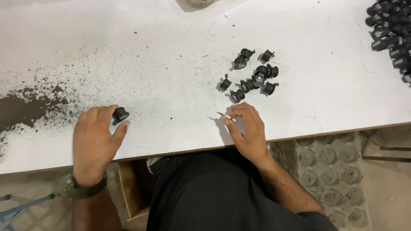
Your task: The person assembles small black mechanical components on a white table using a small tool. They repeatedly pick up parts, manipulate them with the tool, and place them into a plastic tray. The person also assembles larger circular components with multiple segments.
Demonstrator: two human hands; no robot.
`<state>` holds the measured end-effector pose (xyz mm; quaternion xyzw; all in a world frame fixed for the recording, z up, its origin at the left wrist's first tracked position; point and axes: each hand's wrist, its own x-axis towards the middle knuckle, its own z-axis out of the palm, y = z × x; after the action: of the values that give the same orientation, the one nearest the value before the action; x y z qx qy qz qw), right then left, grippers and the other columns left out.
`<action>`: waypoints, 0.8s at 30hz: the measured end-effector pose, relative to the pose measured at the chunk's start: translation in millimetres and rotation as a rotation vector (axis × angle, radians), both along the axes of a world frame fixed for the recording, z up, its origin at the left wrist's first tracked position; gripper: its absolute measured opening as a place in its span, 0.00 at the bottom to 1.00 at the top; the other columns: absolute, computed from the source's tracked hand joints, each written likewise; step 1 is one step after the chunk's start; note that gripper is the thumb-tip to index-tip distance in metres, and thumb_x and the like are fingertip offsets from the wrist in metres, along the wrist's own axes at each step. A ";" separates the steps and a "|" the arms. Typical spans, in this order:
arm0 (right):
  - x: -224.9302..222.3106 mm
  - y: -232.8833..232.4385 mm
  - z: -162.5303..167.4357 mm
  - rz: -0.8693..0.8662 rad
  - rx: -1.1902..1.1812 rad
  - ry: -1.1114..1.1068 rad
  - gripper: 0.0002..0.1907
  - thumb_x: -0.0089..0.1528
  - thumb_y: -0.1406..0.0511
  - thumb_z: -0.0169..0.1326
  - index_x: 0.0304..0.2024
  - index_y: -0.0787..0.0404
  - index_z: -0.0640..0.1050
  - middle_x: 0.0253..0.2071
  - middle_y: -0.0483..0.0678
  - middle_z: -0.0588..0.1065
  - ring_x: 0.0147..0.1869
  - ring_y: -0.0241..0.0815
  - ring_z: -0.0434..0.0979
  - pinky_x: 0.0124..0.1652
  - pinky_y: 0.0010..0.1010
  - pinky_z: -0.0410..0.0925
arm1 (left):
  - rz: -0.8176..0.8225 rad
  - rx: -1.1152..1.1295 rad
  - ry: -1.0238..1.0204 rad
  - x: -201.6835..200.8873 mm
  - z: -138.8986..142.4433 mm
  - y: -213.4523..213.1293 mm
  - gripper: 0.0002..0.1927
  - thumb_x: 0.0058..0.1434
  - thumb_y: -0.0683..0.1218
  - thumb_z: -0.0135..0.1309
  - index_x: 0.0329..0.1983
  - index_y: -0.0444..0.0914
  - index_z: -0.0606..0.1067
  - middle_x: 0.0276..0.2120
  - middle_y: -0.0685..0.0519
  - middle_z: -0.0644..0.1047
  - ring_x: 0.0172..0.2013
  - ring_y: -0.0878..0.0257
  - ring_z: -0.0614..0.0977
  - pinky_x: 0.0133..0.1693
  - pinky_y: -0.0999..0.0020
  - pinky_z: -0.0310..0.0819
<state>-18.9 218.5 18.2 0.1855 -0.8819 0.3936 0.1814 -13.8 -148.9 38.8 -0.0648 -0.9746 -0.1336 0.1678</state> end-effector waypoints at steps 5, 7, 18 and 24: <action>0.2 1.4 -2.9 0.106 0.083 0.068 0.10 0.65 0.70 0.56 0.49 0.59 0.76 0.44 0.50 0.75 0.56 0.47 0.76 0.72 0.56 0.60 | -0.173 0.207 -0.283 -8.3 -25.8 65.5 0.12 0.65 0.50 0.62 0.49 0.44 0.81 0.32 0.57 0.78 0.34 0.63 0.77 0.41 0.62 0.72; 5.4 -3.9 -1.0 0.172 0.175 0.083 0.12 0.63 0.70 0.56 0.49 0.56 0.78 0.44 0.48 0.74 0.61 0.48 0.74 0.73 0.57 0.56 | -0.367 0.213 0.043 0.0 -29.6 99.4 0.17 0.57 0.48 0.65 0.48 0.39 0.80 0.39 0.53 0.78 0.43 0.59 0.78 0.49 0.57 0.70; 9.1 -7.3 10.9 0.205 0.329 -0.014 0.21 0.56 0.59 0.68 0.51 0.54 0.80 0.48 0.47 0.72 0.65 0.48 0.68 0.73 0.64 0.47 | -0.459 0.443 -0.078 16.5 2.3 137.5 0.25 0.53 0.44 0.64 0.55 0.35 0.76 0.46 0.48 0.79 0.52 0.54 0.78 0.61 0.48 0.64; 10.2 -3.6 -0.5 0.199 0.318 0.033 0.22 0.55 0.60 0.70 0.51 0.54 0.81 0.47 0.46 0.72 0.65 0.47 0.69 0.74 0.63 0.46 | -0.409 0.462 -0.067 18.9 -2.4 134.5 0.09 0.59 0.43 0.62 0.43 0.38 0.78 0.43 0.53 0.81 0.51 0.57 0.80 0.61 0.50 0.67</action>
<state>-8.7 214.9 17.7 0.3048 -0.9071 0.2623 0.1245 5.0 -14.4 36.4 -0.2151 -0.8902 -0.3846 0.1154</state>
